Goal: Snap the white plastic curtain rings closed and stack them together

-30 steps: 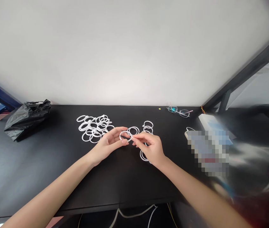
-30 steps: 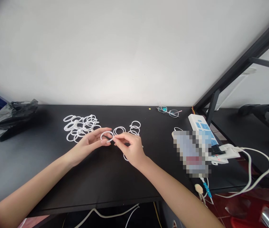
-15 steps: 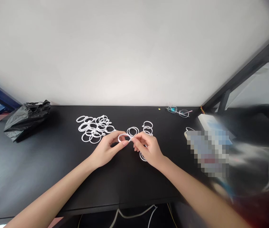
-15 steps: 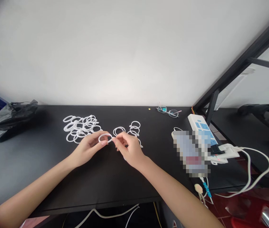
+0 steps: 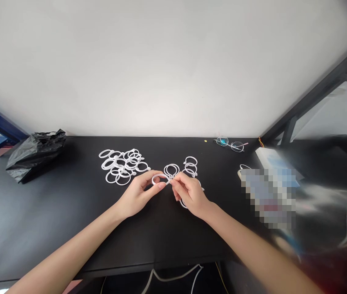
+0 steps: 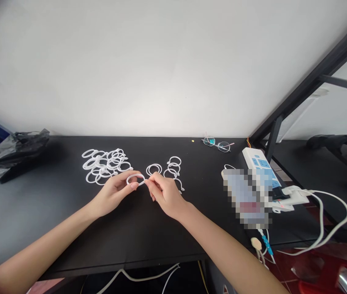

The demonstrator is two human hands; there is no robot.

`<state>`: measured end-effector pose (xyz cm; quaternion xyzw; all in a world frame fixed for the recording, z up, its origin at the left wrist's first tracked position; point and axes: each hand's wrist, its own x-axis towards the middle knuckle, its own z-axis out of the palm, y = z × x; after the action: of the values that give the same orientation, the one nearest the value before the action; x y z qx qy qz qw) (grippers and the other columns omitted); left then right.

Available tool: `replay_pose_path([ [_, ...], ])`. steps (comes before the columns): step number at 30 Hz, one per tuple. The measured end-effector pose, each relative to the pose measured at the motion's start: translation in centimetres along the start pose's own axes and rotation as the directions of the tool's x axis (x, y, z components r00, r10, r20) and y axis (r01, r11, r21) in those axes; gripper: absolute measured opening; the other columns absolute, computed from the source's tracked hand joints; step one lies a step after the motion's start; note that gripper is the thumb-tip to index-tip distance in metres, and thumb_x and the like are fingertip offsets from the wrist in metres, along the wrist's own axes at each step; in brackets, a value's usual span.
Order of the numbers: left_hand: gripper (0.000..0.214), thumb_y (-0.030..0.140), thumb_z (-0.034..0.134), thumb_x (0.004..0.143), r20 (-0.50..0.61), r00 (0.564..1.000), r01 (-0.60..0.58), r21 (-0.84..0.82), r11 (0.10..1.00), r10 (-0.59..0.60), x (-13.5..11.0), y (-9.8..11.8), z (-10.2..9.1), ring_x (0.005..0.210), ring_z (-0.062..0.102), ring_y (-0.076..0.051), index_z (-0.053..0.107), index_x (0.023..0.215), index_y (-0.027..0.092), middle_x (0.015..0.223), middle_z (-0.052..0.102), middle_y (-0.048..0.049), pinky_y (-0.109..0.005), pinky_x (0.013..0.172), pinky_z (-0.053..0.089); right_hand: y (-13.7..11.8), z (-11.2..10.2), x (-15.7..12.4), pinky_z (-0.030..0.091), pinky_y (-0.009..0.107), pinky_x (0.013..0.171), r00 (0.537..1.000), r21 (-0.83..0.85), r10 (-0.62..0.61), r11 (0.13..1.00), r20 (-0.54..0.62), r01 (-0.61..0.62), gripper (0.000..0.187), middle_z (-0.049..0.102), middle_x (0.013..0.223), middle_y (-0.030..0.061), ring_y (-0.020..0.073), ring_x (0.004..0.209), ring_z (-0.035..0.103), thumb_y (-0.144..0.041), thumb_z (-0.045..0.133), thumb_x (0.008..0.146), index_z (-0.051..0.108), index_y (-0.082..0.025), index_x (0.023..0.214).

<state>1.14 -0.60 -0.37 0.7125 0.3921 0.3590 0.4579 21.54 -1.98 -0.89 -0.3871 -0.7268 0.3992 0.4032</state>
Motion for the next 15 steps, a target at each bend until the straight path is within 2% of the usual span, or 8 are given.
replay_pose_path([
  [3, 0.028, 0.042, 0.058, 0.094, -0.042, 0.997, -0.058, 0.13, 0.99, 0.064, 0.0, 0.3, -0.1, 0.076, 0.055, -0.015, 0.062, 0.113, 0.021, 0.08, 0.055, -0.0002, -0.028, 0.073, 0.047, -0.1, -0.4, 0.3, 0.044, 0.022, 0.054, 1.0, -0.03, -0.012, 0.999, -0.009, 0.011, 0.023, 0.053, 0.062, -0.0047, 0.0095, 0.052, 0.055, -0.034, 0.046, 0.101, 0.05, -0.021, 0.081],
  [5, 0.029, 0.042, 0.061, 0.092, -0.079, 0.982, -0.136, 0.332, 0.933, 0.171, 0.1, 0.4, -0.4, 0.079, 0.057, -0.017, 0.062, 0.108, 0.019, 0.082, 0.058, -0.0019, -0.031, 0.076, 0.048, -0.1, -0.8, 0.5, 0.046, 0.022, 0.056, 0.999, -0.072, -0.024, 0.997, -0.036, 0.022, 0.021, 0.055, 0.064, -0.0037, 0.0102, 0.055, 0.057, -0.033, 0.048, 0.1, 0.052, -0.021, 0.083],
  [7, 0.03, 0.044, 0.062, 0.091, -0.111, 0.944, -0.193, 0.575, 0.795, 0.31, 0.3, 0.2, -1.1, 0.085, 0.059, -0.021, 0.062, 0.105, 0.016, 0.088, 0.062, -0.0059, -0.036, 0.08, 0.048, -0.1, -1.2, 0.7, 0.047, 0.023, 0.056, 0.996, -0.093, -0.028, 0.995, -0.09, 0.02, 0.02, 0.058, 0.067, -0.0024, 0.011, 0.057, 0.059, -0.034, 0.048, 0.099, 0.054, -0.021, 0.085],
  [9, 0.033, 0.045, 0.059, 0.093, -0.129, 0.906, -0.167, 0.765, 0.622, 0.402, 0.5, -0.2, -2.1, 0.093, 0.06, -0.026, 0.062, 0.106, 0.015, 0.098, 0.065, -0.0108, -0.041, 0.085, 0.047, -0.1, -1.5, 0.8, 0.048, 0.023, 0.055, 0.987, -0.086, -0.03, 0.996, -0.158, 0.016, 0.02, 0.059, 0.069, -0.0014, 0.0114, 0.057, 0.06, -0.034, 0.049, 0.099, 0.054, -0.021, 0.085],
  [12, 0.036, 0.045, 0.054, 0.095, -0.154, 0.906, -0.025, 0.91, 0.414, 0.394, 0.8, -1.2, -3.5, 0.1, 0.06, -0.032, 0.062, 0.111, 0.014, 0.11, 0.065, -0.0154, -0.045, 0.086, 0.047, -0.2, -1.6, 0.8, 0.049, 0.024, 0.054, 0.973, -0.091, -0.055, 0.995, -0.224, 0.036, 0.02, 0.061, 0.069, -0.0006, 0.0117, 0.056, 0.06, -0.033, 0.05, 0.098, 0.055, -0.021, 0.084],
  [15, 0.037, 0.043, 0.05, 0.096, -0.165, 0.932, 0.077, 0.96, 0.268, 0.322, 0.7, -2.2, -4.2, 0.103, 0.059, -0.036, 0.064, 0.11, 0.011, 0.112, 0.064, -0.0182, -0.048, 0.085, 0.047, -0.2, -1.5, 0.7, 0.05, 0.024, 0.055, 0.97, -0.144, -0.094, 0.988, -0.226, 0.062, 0.018, 0.062, 0.07, 0.0001, 0.0122, 0.058, 0.06, -0.03, 0.051, 0.098, 0.056, -0.021, 0.083],
])
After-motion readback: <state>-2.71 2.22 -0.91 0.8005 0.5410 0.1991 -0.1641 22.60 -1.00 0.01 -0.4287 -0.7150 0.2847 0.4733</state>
